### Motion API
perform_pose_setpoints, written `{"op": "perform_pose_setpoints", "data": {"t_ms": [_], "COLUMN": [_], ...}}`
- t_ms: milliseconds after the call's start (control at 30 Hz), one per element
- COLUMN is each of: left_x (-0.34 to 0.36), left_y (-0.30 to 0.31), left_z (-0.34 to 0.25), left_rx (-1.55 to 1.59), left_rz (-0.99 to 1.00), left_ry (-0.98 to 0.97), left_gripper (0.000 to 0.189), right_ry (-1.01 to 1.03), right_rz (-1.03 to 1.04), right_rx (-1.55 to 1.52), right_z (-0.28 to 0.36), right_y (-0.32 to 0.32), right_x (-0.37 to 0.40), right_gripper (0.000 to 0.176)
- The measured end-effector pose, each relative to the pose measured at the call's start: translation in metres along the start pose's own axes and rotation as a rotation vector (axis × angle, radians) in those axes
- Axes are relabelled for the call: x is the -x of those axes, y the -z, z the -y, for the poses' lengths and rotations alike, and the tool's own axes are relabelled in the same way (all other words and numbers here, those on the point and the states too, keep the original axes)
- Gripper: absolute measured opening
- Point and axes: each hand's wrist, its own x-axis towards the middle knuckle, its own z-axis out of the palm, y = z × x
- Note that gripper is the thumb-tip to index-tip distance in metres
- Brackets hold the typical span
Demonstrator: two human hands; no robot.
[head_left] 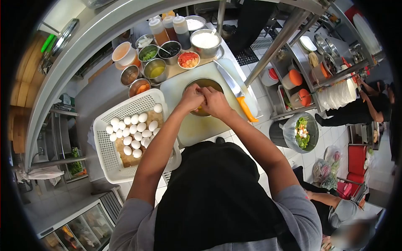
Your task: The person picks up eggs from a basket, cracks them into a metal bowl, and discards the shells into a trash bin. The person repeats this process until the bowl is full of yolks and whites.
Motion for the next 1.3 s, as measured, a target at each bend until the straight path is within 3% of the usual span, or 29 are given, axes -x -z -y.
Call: {"op": "perform_pose_setpoints", "data": {"t_ms": [133,200,333,400,433,500,533,567,633,700,800,867,900,933,967,1000,1100,1167,1200,1233,1300], "left_x": [0.013,0.010,0.020,0.018,0.017,0.017,0.015,0.011,-0.004,-0.019,-0.021,-0.012,-0.002,0.004,0.008,0.009,0.019,0.024,0.024,0.023,0.027], "left_y": [0.003,0.012,0.024,0.023,0.022,0.019,0.019,0.021,0.037,0.048,0.049,0.042,0.035,0.029,0.022,0.012,-0.024,-0.048,-0.061,-0.074,-0.082], "left_z": [-0.002,0.021,0.009,0.000,-0.006,-0.018,-0.022,-0.023,-0.020,0.002,0.009,-0.003,-0.013,-0.020,-0.027,-0.036,-0.052,-0.053,-0.052,-0.052,-0.059], "left_rx": [-0.086,-0.534,-0.590,-0.278,-0.281,0.200,0.218,0.212,0.508,0.808,0.892,0.880,0.846,0.839,0.741,0.647,0.449,0.396,0.357,0.346,0.327], "left_rz": [-0.114,-0.341,-0.279,-0.089,-0.081,0.044,0.040,0.057,0.045,0.067,0.227,0.329,0.338,0.336,0.335,0.335,0.305,0.368,0.392,0.410,0.385], "left_ry": [-0.111,-0.786,-0.856,-0.576,-0.582,-0.354,-0.337,-0.341,-0.013,0.075,0.034,-0.046,-0.091,-0.085,-0.134,-0.194,-0.275,-0.317,-0.362,-0.380,-0.402], "left_gripper": [0.035,0.037,0.043,0.048,0.048,0.044,0.037,0.037,0.038,0.034,0.033,0.034,0.034,0.034,0.035,0.037,0.041,0.042,0.043,0.042,0.042], "right_ry": [0.091,0.296,0.402,0.289,0.283,-0.183,-0.277,-0.286,-0.516,-0.468,-0.666,-0.599,-0.602,-0.812,-1.020,-1.208,-1.003,-0.677,-0.498,-0.465,-0.289], "right_rz": [0.048,0.039,0.048,-0.039,-0.046,0.040,0.012,-0.004,-0.178,-0.262,-0.598,-0.769,-0.865,-1.164,-1.258,-1.196,-0.974,-0.600,-0.426,-0.306,-0.189], "right_rx": [-0.009,0.093,0.148,-0.036,-0.032,-0.486,-0.710,-0.707,-1.456,-1.617,-1.477,-1.243,-1.265,-1.046,-0.836,-0.527,-0.440,-0.622,-0.626,-0.697,-0.529], "right_z": [-0.005,-0.006,-0.010,-0.004,-0.002,0.002,-0.006,-0.015,-0.032,-0.059,-0.093,-0.142,-0.142,-0.152,-0.182,-0.201,-0.176,-0.102,-0.066,-0.024,0.018], "right_y": [0.020,0.037,0.050,0.049,0.051,0.057,0.054,0.057,0.074,0.097,0.145,0.182,0.212,0.224,0.227,0.219,0.178,0.152,0.142,0.138,0.137], "right_x": [-0.002,-0.003,-0.008,-0.007,-0.007,-0.004,-0.001,0.008,0.032,0.079,0.170,0.231,0.246,0.261,0.291,0.315,0.301,0.233,0.193,0.157,0.108], "right_gripper": [0.044,0.053,0.054,0.046,0.046,0.040,0.040,0.040,0.043,0.042,0.039,0.037,0.044,0.054,0.060,0.053,0.035,0.034,0.043,0.049,0.050]}}
